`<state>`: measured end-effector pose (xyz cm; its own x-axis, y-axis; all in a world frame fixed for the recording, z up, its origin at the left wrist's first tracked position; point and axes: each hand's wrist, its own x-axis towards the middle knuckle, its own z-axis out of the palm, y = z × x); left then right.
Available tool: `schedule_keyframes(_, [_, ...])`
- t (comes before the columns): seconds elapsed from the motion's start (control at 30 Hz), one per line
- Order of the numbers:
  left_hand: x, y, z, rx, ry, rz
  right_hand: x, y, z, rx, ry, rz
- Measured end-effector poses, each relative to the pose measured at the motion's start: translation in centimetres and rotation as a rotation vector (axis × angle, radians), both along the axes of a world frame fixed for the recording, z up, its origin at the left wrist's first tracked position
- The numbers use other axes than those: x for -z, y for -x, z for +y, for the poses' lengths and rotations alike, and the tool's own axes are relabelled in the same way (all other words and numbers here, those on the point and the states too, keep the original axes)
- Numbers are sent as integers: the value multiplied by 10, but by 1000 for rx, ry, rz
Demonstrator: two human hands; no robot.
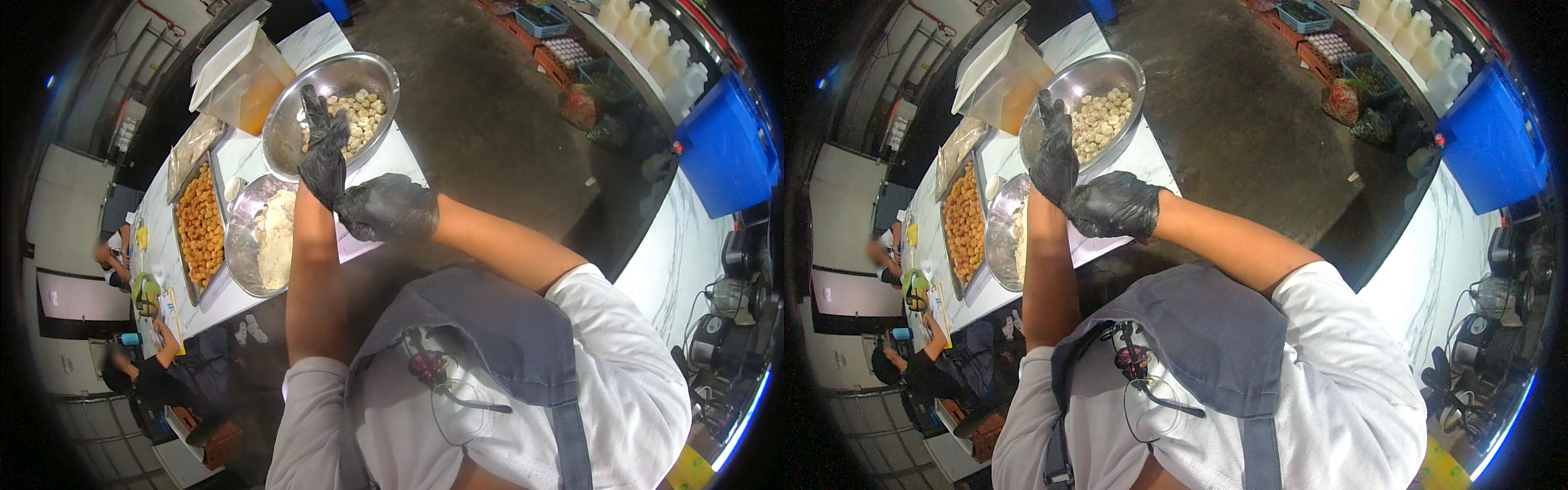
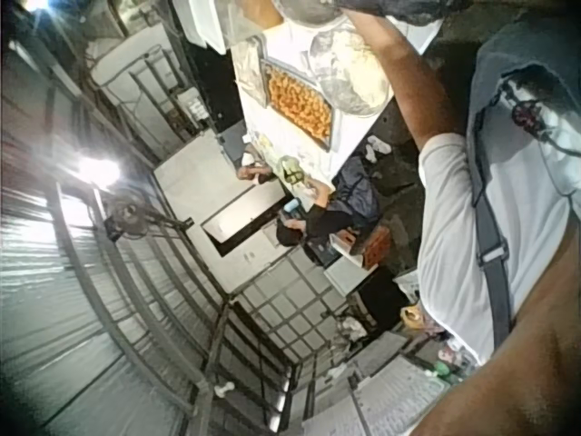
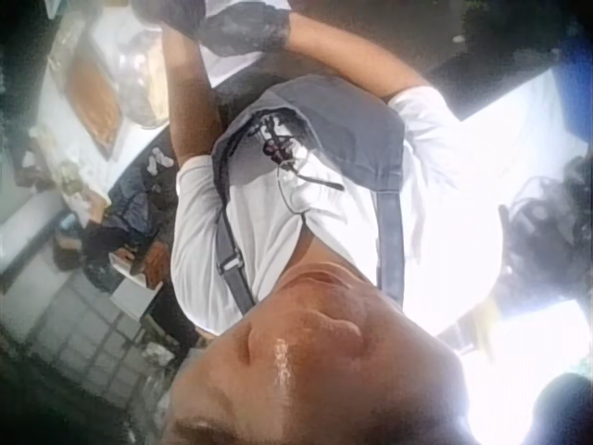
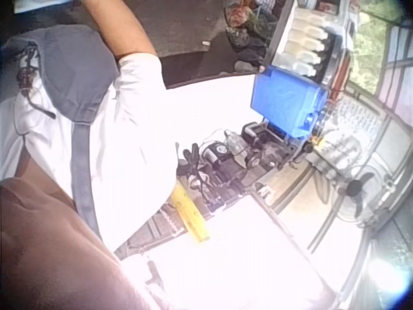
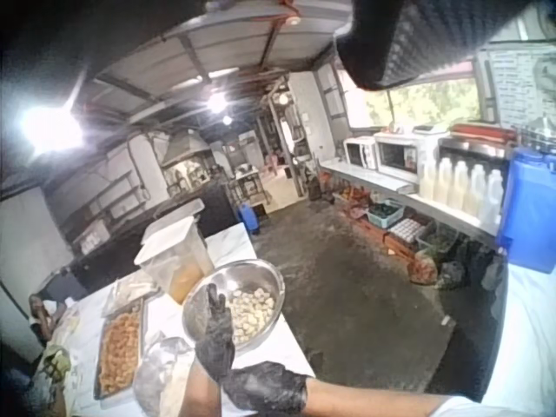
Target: The person removes a plastic bag containing papers from a pink bag, puts on black gloves, and breads small pieces of food by hand in a bowl of flour.
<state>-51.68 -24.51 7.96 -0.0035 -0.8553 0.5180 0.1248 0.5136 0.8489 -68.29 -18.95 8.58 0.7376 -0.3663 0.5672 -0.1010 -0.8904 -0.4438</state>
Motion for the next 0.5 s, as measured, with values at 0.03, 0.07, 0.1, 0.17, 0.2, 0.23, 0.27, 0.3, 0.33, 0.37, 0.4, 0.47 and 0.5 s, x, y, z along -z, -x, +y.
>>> schedule_keyframes(0.03, [0, 0, -1, 38, -48, 111, 5, 2, -4, 33, -52, -64])
schedule_keyframes(0.07, [-1, -1, -3, 43, -65, 152, 13, 2, -9, 66, -104, -128])
schedule_keyframes(0.1, [-3, -3, -4, 47, -82, 193, 19, 4, -12, 96, -156, -193])
schedule_keyframes(0.17, [-2, -5, 0, 87, -110, 313, 0, 15, -11, 30, -830, -430])
schedule_keyframes(0.2, [-3, 1, 1, 113, -125, 327, -1, 21, -16, -38, -1108, -582])
schedule_keyframes(0.23, [-7, 5, 6, 124, -137, 301, -12, 23, -14, -65, -1105, -616])
schedule_keyframes(0.27, [-8, 8, 10, 128, -147, 256, -24, 26, -12, -91, -1101, -649])
schedule_keyframes(0.3, [-10, 12, 14, 122, -153, 186, -30, 28, -12, -116, -1097, -683])
schedule_keyframes(0.33, [-10, 14, 16, 113, -157, 102, -31, 28, -13, -139, -1112, -663])
schedule_keyframes(0.37, [-11, 17, 19, 98, -158, 0, -32, 29, -15, -162, -1127, -643])
schedule_keyframes(0.4, [-11, 19, 20, 78, -153, -113, -32, 30, -15, -185, -1142, -623])
schedule_keyframes(0.47, [-12, 18, 23, 31, -132, -326, -33, 33, -13, -129, -1018, -706])
schedule_keyframes(0.5, [-13, 18, 23, 16, -123, -397, -33, 35, -11, -101, -956, -746])
